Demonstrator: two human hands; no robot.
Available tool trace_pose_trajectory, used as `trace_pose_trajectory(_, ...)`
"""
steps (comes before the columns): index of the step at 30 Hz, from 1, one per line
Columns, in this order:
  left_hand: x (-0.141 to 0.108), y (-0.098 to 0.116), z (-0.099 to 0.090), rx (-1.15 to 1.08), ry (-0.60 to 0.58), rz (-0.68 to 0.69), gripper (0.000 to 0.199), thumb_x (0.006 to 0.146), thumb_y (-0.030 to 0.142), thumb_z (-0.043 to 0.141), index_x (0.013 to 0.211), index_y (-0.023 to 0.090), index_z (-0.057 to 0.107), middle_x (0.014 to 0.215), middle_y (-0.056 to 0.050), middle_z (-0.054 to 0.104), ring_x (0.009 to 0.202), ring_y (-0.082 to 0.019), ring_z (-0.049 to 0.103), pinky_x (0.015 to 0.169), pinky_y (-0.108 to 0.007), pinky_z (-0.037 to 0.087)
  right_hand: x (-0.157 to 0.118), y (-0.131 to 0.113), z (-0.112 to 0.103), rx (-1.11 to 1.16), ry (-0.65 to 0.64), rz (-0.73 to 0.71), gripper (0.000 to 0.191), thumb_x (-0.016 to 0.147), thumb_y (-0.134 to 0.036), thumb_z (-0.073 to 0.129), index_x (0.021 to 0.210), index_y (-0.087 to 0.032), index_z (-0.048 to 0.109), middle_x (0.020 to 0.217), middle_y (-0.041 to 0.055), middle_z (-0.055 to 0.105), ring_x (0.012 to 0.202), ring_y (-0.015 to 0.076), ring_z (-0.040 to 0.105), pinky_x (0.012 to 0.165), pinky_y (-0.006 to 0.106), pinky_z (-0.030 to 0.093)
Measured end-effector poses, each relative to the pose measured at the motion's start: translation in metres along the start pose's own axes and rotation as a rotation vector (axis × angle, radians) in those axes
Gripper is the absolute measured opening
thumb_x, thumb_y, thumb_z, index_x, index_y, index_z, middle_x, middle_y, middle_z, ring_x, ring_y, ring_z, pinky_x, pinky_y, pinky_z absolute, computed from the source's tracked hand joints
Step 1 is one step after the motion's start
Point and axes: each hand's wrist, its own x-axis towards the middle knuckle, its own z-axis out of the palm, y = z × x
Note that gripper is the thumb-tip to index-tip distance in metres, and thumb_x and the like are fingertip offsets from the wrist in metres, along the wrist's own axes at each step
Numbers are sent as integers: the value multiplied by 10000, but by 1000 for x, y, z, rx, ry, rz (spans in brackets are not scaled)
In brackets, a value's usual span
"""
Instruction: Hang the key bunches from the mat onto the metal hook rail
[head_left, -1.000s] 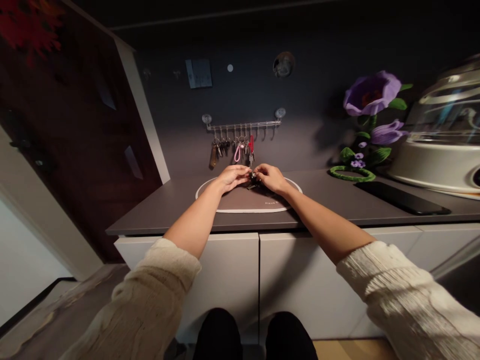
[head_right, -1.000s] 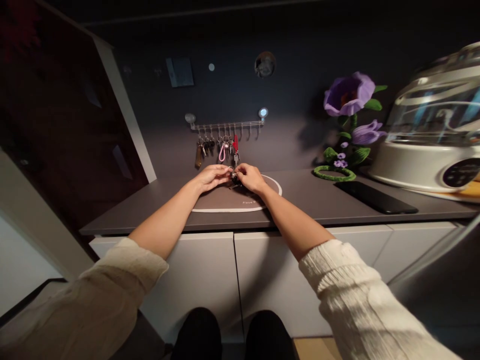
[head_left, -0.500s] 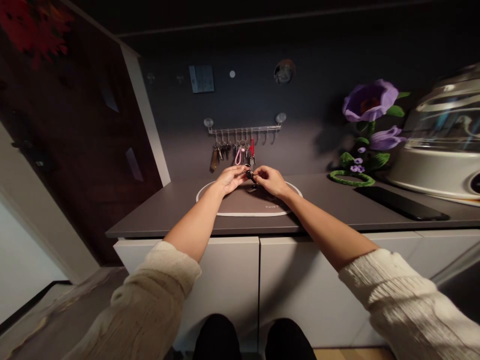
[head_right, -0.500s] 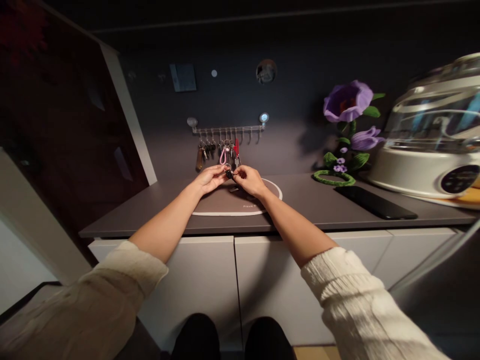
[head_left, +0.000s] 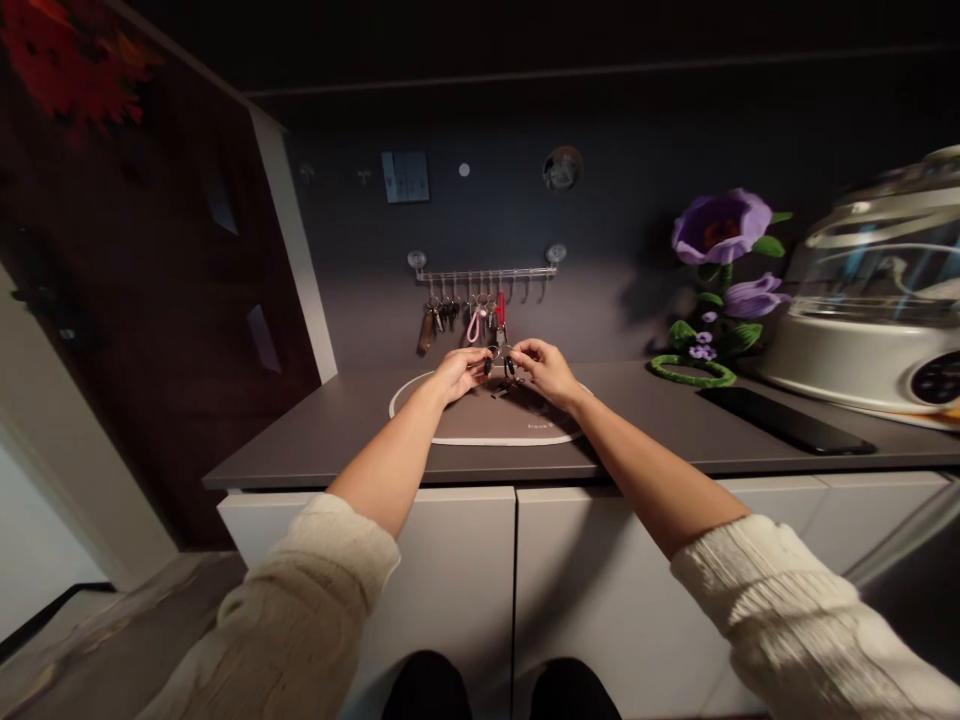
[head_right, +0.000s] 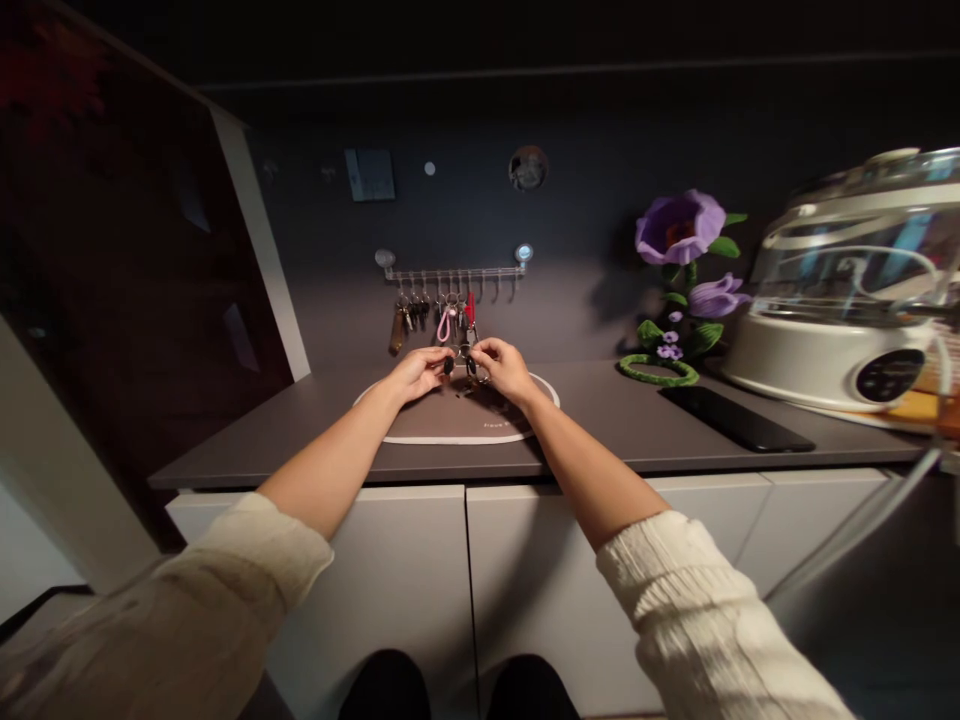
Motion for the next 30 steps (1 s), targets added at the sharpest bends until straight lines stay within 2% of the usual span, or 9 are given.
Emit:
trace_pose_trajectory(6, -1, -7, 8, 92, -43, -25, 4, 713, 113, 578, 713, 117, 579, 652, -24, 604, 598, -91, 569, 674, -284, 475, -1, -7, -1, 158, 79, 117, 234, 663, -379, 584, 729, -161, 531, 664, -15, 520, 623, 88, 448, 532, 186, 356)
trace_pose_trajectory(10, 1, -13, 10, 191, -66, -16, 86, 699, 171, 616, 771, 136, 585, 698, -18, 625, 641, -84, 583, 715, -263, 453, 2, -4, -1, 245, 83, 158, 276, 648, -415, 603, 733, -160, 540, 699, 2, 551, 646, 95, 478, 512, 177, 364)
trace_pose_trajectory(14, 5, -20, 11, 370, -30, 22, 164, 726, 283, 591, 818, 148, 582, 745, -21, 625, 616, -67, 559, 596, -192, 410, 9, 2, -3, 359, 69, 177, 320, 640, -450, 612, 752, -158, 547, 759, 16, 587, 669, 96, 523, 563, 190, 406)
trace_pose_trajectory(17, 11, -27, 11, 522, 6, 104, 234, 764, 356, 523, 750, 126, 565, 699, -27, 598, 518, -52, 479, 497, -172, 352, 18, 5, -6, 414, 79, 214, 330, 654, -466, 604, 763, -162, 533, 731, 14, 593, 644, 93, 534, 596, 210, 430)
trace_pose_trajectory(19, 14, -30, 11, 672, 49, 205, 252, 777, 359, 490, 721, 123, 560, 641, -15, 573, 494, -59, 444, 484, -180, 330, 25, 5, -8, 445, 94, 247, 317, 668, -457, 600, 761, -168, 511, 710, 6, 588, 629, 92, 537, 600, 222, 441)
trace_pose_trajectory(24, 15, -30, 10, 1070, 171, 487, 264, 806, 328, 421, 680, 146, 564, 631, -16, 563, 593, -110, 480, 589, -224, 340, 50, 0, -12, 540, 163, 313, 214, 706, -348, 590, 722, -176, 463, 612, -36, 528, 539, 75, 509, 555, 217, 440)
trace_pose_trajectory(27, 12, -27, 11, 1239, 166, 583, 266, 826, 316, 386, 724, 163, 578, 732, -54, 595, 692, -148, 517, 651, -253, 348, 68, -4, -14, 541, 196, 337, 159, 735, -290, 556, 697, -174, 453, 557, -51, 489, 460, 57, 457, 472, 183, 386)
trace_pose_trajectory(30, 8, -26, 13, 1340, 133, 616, 284, 839, 317, 358, 750, 176, 587, 786, -78, 604, 758, -171, 533, 683, -265, 350, 86, -8, -15, 532, 228, 341, 144, 763, -254, 514, 671, -169, 444, 511, -54, 460, 405, 46, 401, 425, 172, 345)
